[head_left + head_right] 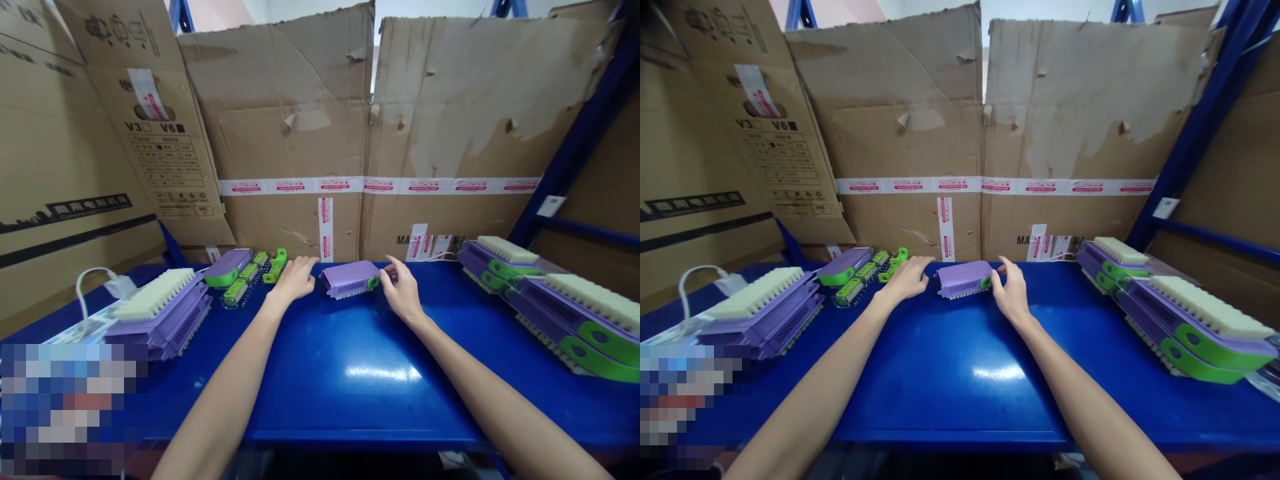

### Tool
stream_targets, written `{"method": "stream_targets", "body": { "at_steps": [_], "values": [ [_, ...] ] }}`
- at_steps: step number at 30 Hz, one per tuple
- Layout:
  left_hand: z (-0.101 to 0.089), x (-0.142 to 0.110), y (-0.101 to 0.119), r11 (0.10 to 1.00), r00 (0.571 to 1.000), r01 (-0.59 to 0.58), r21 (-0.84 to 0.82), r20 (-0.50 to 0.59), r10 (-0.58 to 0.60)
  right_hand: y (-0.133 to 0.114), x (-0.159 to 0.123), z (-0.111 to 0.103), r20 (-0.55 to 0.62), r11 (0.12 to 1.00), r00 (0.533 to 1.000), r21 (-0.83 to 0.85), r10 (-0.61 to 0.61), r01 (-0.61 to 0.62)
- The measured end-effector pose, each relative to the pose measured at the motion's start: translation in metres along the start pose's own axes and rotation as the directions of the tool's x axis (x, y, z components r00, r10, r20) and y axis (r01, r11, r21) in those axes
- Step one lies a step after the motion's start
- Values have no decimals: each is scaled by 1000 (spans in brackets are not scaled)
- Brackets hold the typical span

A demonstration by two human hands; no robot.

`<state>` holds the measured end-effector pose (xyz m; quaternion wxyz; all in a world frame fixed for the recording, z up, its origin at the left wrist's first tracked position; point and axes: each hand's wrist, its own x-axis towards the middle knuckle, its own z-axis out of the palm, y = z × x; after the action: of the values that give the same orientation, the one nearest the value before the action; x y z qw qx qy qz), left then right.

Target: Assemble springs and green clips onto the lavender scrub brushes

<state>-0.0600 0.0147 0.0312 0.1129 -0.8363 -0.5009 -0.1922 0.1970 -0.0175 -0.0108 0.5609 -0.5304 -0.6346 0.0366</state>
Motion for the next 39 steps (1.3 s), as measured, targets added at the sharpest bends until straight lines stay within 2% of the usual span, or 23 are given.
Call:
{"method": "stream_targets", "body": {
  "at_steps": [4, 6, 10, 14, 17, 20, 21, 23, 26, 30, 34, 39],
  "values": [
    [0, 2, 17, 989, 993, -118, -84, -12, 117, -9, -3, -4, 75, 982, 979, -14, -189, 191],
    [1, 3, 22, 990, 993, -116, -86, 5, 117, -10, -5, -4, 143, 964, 956, -41, -255, 263],
    [10, 5, 27, 996, 1000, -12, -90, -19, 10, -8, -4, -5, 216, 938, 936, -144, -280, 314],
    [17, 5, 29, 971, 996, -87, -222, -41, 80, -4, -3, -4, 311, 895, 885, -175, -345, 411],
    [11, 4, 31, 986, 995, -95, -140, -32, 92, -2, -4, -2, 353, 890, 875, -193, -331, 414],
    [-5, 4, 28, 997, 998, 65, 31, -25, -64, -2, -4, -1, 323, 897, 895, -213, -309, 386],
    [-11, 5, 25, 985, 988, 153, 75, -23, -151, -2, -4, -1, 314, 900, 899, -214, -305, 380],
    [-25, 4, 17, 934, 942, 334, 127, -35, -332, -2, -4, -1, 306, 904, 904, -214, -299, 372],
    [-43, -3, -2, 845, 857, 505, 176, 9, -515, -2, -3, -2, 303, 908, 908, -212, -290, 361],
    [-57, -25, -34, 752, 779, 584, 305, 48, -625, -3, -3, 0, 290, 912, 913, -211, -285, 352],
    [-57, -45, -59, 678, 702, 635, 370, 90, -707, -4, -3, 0, 280, 911, 915, -212, -290, 354],
    [-53, -52, -69, 667, 663, 651, 362, 156, -732, -2, -3, -1, 277, 910, 916, -214, -291, 354]
  ]
}}
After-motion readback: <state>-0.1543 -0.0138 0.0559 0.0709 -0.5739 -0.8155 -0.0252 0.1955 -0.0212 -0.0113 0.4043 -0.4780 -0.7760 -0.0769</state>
